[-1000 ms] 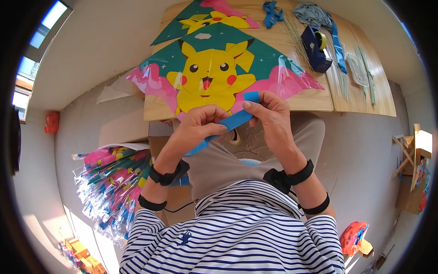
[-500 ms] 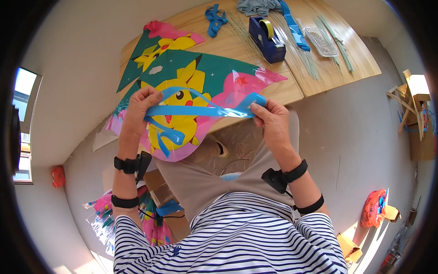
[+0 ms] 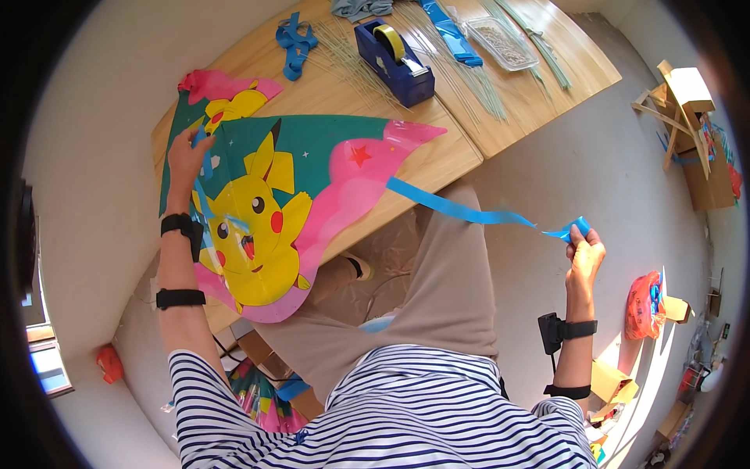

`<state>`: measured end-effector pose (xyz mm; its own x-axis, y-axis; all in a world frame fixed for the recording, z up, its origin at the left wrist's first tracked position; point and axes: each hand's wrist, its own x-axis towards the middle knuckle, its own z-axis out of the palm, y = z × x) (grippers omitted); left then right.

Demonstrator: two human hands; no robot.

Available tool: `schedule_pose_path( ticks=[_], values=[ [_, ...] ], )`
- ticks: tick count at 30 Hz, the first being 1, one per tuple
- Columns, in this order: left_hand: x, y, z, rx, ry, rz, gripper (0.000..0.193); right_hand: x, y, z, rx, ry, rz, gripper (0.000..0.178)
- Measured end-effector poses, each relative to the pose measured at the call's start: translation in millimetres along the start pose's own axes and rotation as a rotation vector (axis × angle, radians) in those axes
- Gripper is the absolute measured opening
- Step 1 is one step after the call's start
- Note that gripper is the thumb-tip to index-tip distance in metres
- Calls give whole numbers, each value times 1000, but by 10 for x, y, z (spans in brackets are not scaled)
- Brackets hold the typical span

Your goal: Assembling a Pikachu-themed kite by attaching sticks and ribbons with tape.

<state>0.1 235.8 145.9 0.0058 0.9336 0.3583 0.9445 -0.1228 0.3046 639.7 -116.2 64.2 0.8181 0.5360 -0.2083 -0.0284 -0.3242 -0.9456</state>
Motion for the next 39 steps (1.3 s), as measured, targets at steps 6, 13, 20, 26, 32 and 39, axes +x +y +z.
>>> schedule_pose_path(
  ticks=[6, 13, 20, 26, 32, 39],
  values=[
    [-1554, 568, 421, 231, -82, 100, 63, -76, 0, 117, -55, -37, -166, 9],
    [-2638, 372, 318, 124, -332, -242, 86, -298, -613, 594, 7, -149, -516, 12],
    [-2223, -344, 195, 70, -433, -106, 87, -447, -1161, 368, 363, -444, -595, 12],
    [-2005, -718, 73, 218, -203, 12, 75, -1116, -1491, 561, 247, -541, -626, 26],
    [-2385, 1428, -191, -1185, -447, -187, 37, -1804, -1056, 1299, -280, -609, -1172, 32],
    [-2834, 2159, -423, -1589, -450, -319, 34, -2325, -846, 1727, -469, -435, -1595, 46]
  ],
)
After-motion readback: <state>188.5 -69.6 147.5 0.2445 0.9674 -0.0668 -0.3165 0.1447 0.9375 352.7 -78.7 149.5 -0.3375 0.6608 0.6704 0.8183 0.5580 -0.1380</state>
